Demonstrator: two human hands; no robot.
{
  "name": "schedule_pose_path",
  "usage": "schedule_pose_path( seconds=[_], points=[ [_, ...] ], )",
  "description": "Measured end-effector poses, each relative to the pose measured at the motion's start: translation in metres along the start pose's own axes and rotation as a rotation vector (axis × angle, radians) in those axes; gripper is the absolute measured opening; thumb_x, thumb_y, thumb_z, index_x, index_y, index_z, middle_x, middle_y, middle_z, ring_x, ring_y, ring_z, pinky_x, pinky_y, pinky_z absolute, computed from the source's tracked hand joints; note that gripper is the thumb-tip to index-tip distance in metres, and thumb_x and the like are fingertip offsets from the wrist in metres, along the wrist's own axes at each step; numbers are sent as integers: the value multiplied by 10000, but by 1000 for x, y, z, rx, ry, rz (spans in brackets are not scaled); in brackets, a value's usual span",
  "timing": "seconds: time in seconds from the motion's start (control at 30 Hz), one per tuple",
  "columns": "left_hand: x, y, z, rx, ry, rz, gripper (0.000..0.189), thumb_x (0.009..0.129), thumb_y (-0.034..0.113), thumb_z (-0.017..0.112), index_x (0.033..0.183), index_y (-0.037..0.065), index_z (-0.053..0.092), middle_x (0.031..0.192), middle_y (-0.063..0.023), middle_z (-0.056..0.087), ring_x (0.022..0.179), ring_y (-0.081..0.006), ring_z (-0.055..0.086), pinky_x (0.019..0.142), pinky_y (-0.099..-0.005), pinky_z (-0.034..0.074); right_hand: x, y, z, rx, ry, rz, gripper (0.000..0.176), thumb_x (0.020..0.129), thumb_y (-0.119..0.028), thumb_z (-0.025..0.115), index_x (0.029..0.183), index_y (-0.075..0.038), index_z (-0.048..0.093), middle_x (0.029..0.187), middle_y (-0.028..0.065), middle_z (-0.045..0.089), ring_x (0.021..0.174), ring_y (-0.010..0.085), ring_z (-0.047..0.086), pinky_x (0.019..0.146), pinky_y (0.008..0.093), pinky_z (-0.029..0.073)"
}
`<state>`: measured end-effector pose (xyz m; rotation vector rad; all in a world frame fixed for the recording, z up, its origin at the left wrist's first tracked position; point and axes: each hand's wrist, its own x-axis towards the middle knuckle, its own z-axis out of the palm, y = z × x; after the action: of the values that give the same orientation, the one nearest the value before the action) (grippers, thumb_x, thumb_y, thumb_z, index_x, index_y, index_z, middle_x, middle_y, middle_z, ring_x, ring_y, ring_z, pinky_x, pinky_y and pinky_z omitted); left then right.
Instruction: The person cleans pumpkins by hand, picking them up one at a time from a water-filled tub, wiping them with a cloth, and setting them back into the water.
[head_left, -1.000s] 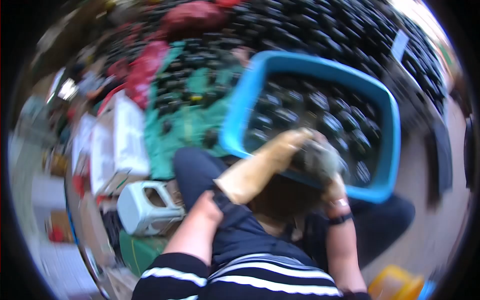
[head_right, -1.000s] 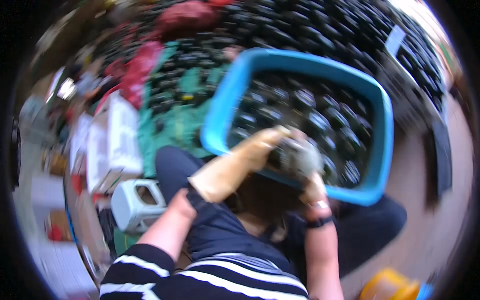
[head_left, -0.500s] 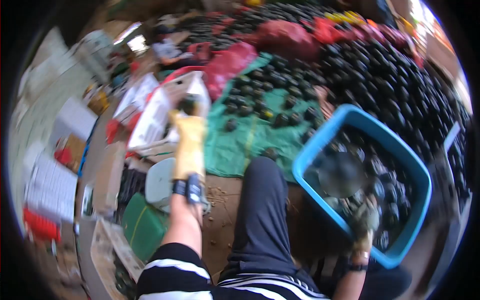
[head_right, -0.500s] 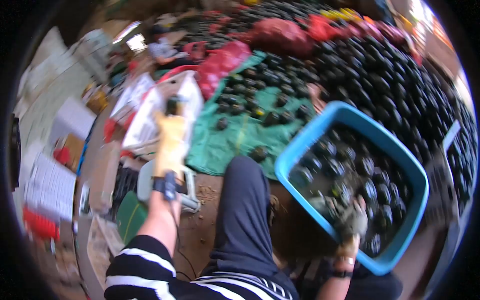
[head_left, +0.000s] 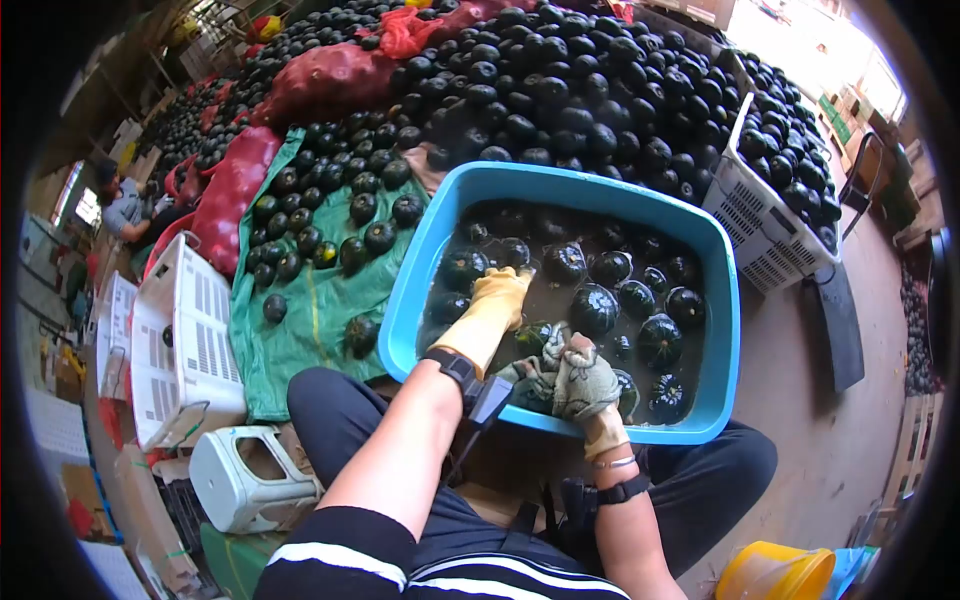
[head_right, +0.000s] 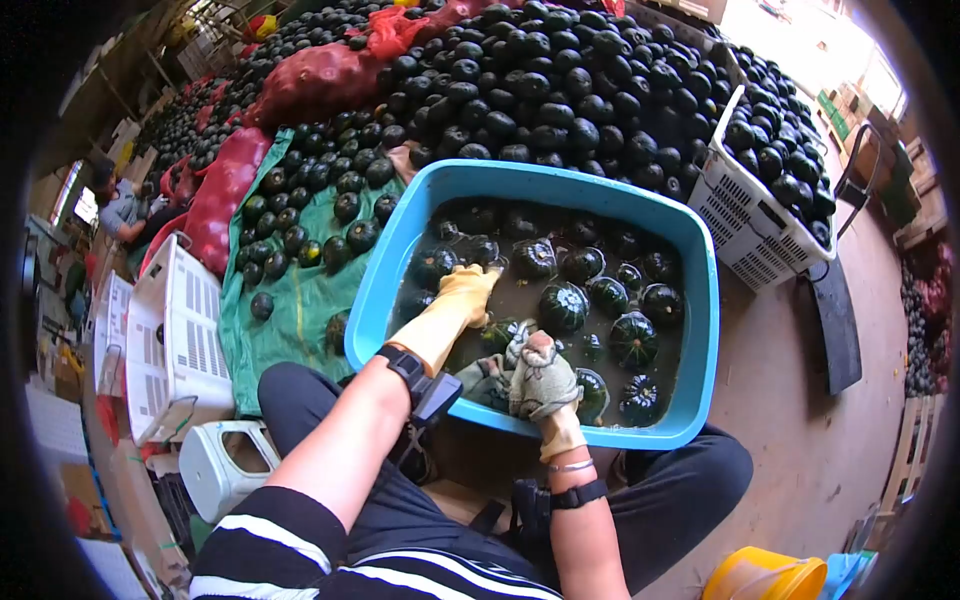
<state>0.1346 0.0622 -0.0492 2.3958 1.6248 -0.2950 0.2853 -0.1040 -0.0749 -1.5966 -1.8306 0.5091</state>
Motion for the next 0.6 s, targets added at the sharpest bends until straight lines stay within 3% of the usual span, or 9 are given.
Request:
schedule_pose_path(
  seconds=[0.03,0.23,0.27,0.3,0.37,0.43,0.5,0.57,0.6],
  points=[
    [10,1,5,13,-19,11,779,716,199,859,1430,139,553,1388,-135,596,1270,-357,593,1050,-456,511,-2,-6,-1,216,-35,137,216,940,-248,588,1113,-122,615,1025,39,607,981,220,595,886,314,499],
    [55,-18,68,89,-405,-54,321,811,266,730,1068,80,780,1143,-171,748,1029,-318,734,860,-431,582,6,-9,-8,60,-73,110,211,953,-270,576,1084,-105,595,1000,46,619,990,252,628,893,361,530],
    [50,-19,71,-88,-359,-131,560,808,373,787,1307,138,689,1312,-155,688,1238,-354,642,1004,-444,534,10,2,-8,-46,-70,19,257,945,-301,587,1101,-97,602,1017,61,626,1001,262,628,898,391,524],
    [29,-20,41,-267,-289,55,474,831,352,744,1188,41,723,1159,-161,741,1106,-302,700,915,-414,552,14,13,-6,-146,-69,-66,303,936,-332,598,1118,-89,610,1034,75,634,1011,272,628,903,420,518],
    [-27,-14,20,-1615,-214,181,578,938,326,679,1413,25,546,1347,-86,617,1246,-204,589,1075,-359,448,11,25,0,-333,-64,-220,397,919,-394,621,1152,-73,625,1067,105,649,1031,292,627,912,480,505],
    [-51,14,-9,-1641,-238,131,525,963,323,670,1386,35,556,1306,-87,631,1192,-185,601,1044,-344,466,15,6,12,-344,43,-72,446,911,-388,634,1192,-43,629,1032,130,639,1071,326,608,902,502,492],
    [-66,47,-19,-1749,-217,29,420,1013,319,650,1332,56,577,1223,-87,657,1083,-147,627,983,-314,502,32,-18,14,-149,-190,541,347,934,-348,574,1129,-65,620,1189,176,606,1114,353,572,1023,499,418],
    [-78,65,-9,-1633,-218,210,416,904,180,747,1293,106,618,1224,-63,644,1123,-122,592,980,-306,484,24,-6,6,99,231,113,380,912,-229,610,1245,-46,601,1187,155,622,1162,304,580,1052,440,450],
    [-102,79,-31,-1522,-214,228,444,878,192,751,1297,115,625,1246,-78,628,1147,-133,583,1004,-315,472,14,2,-7,272,186,74,369,905,-193,628,1241,-44,600,1195,137,623,1172,274,580,1048,416,459]
  ],
)
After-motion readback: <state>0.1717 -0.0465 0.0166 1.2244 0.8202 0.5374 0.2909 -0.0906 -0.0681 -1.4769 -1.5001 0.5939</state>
